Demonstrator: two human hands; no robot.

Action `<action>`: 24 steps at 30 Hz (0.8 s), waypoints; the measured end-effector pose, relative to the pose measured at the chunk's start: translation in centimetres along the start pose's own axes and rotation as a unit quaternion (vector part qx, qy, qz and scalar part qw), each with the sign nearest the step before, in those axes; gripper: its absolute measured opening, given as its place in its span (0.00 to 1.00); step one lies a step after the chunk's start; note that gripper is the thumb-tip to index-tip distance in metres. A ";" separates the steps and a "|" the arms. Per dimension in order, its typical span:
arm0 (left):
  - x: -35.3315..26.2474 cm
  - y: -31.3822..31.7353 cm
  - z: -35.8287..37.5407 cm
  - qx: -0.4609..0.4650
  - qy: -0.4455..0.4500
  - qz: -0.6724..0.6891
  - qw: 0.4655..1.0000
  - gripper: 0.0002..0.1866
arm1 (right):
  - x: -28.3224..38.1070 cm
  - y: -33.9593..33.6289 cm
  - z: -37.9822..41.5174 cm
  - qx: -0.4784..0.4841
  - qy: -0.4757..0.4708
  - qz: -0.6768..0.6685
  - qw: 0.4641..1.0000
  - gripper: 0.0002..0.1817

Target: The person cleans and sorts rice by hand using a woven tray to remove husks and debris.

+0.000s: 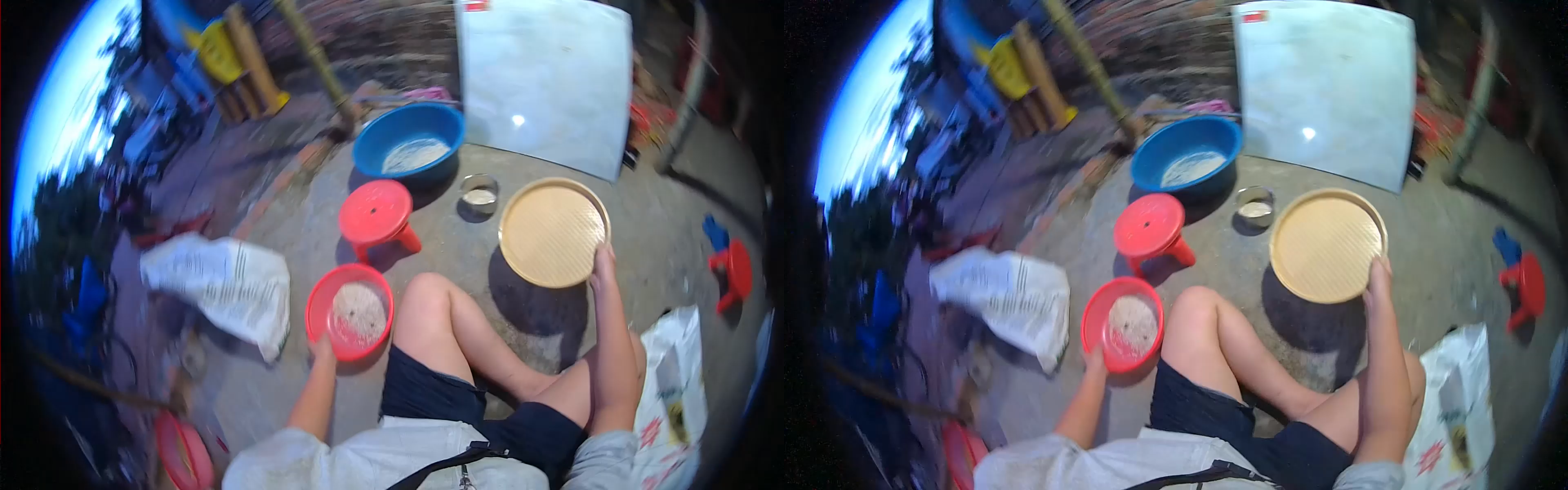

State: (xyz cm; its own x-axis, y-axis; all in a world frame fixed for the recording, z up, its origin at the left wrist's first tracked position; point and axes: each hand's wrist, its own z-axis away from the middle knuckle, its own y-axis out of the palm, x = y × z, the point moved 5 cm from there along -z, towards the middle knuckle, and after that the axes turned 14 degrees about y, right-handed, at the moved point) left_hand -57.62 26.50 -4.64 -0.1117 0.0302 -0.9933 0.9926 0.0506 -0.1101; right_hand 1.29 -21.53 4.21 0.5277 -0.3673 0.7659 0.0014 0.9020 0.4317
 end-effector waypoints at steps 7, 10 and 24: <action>0.5 -0.4 -1.8 0.136 -0.298 -0.027 0.945 0.27 | 1.2 -1.0 0.2 -0.074 -0.028 -0.117 0.990 0.20; -7.2 2.5 -2.5 0.178 -0.176 -0.013 0.968 0.28 | 1.8 -1.0 0.5 -0.097 -0.025 -0.119 0.988 0.21; -23.8 31.3 11.8 0.290 0.112 0.173 0.935 0.23 | -3.7 -3.0 -5.1 -0.180 -0.023 0.019 0.983 0.22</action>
State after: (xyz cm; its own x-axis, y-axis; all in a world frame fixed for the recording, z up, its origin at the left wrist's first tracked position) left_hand -23.37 15.58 15.16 0.2773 0.1562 -0.9480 0.8226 -0.5484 0.1503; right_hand 3.68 -21.71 -2.38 0.4934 -0.3341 0.8031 0.2866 0.9342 0.2126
